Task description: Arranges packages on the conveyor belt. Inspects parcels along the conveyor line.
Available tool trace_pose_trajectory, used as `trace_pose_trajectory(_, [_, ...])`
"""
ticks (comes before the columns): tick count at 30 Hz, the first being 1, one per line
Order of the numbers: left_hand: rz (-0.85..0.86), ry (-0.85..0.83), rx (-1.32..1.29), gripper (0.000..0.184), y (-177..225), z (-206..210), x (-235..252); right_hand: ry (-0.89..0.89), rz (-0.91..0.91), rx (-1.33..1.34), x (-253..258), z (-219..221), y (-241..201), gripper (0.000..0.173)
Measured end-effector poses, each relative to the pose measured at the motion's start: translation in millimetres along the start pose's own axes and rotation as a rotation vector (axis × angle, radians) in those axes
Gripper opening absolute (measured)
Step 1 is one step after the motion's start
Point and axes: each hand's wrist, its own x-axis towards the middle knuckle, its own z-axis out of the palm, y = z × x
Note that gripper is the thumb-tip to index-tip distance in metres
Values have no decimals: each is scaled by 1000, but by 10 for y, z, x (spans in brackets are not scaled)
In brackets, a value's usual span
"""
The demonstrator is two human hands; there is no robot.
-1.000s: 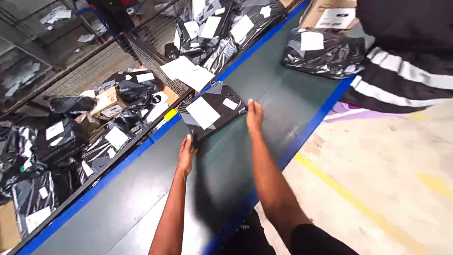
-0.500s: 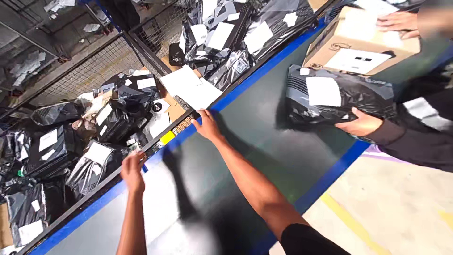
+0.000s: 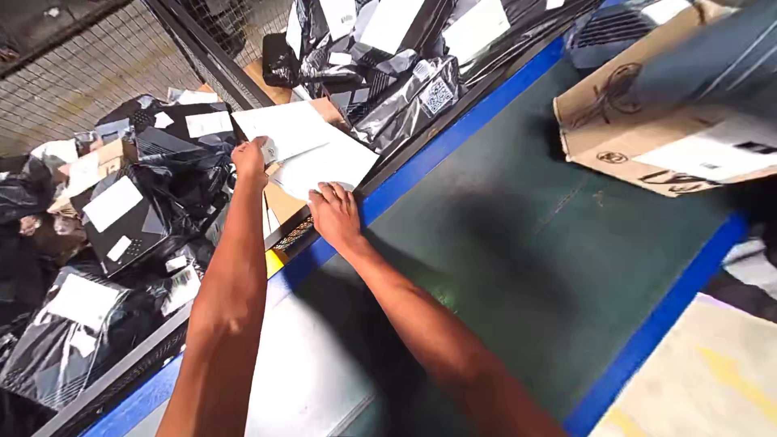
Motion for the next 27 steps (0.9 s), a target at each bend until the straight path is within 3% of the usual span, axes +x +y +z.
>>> trace_pose_trajectory(3, [-58,-84,-219,39,-97,-281,-463,2,55,45,48,23,-135,37])
trace_pose_trajectory(6, [-173,-200,-56,36,-281,-367,-718,-36,70,136,101,-3,-218,34])
trace_pose_trajectory(9, [-226,-279,-55,34,-403,-265,-745,-182,65,323,116,-435,-88,36])
trace_pose_trajectory(11, [-201,-261,-110,31,-431,-212,-757,-19,170,349,212,-725,175,37])
trace_pose_trajectory(13, [-173,-249,-127,36,-439,-187,-777,117,286,272,456,-798,588,53])
trace_pose_trajectory(15, [-124,-216,-153,48,-468,-134,-761,13,384,285,707,-702,966,87])
trace_pose_trajectory(16, [-94,-210,-180,62,-472,-121,-748,-63,404,314,786,-617,1074,90])
trace_pose_trajectory(19, [21,-173,-102,93,-401,-372,-685,-124,343,522,915,-379,951,66])
trace_pose_trajectory(21, [29,-256,32,101,-390,-313,-706,-100,369,485,770,-465,993,62])
trace_pose_trajectory(23, [20,-317,47,108,-406,-328,-706,-110,341,334,515,-567,872,71])
trace_pose_trajectory(25, [66,-210,107,115,-366,-505,-770,26,187,349,6,-713,517,70])
trace_pose_trajectory(27, [264,-99,185,115,-336,-661,-1011,163,-2,527,-840,-964,196,50])
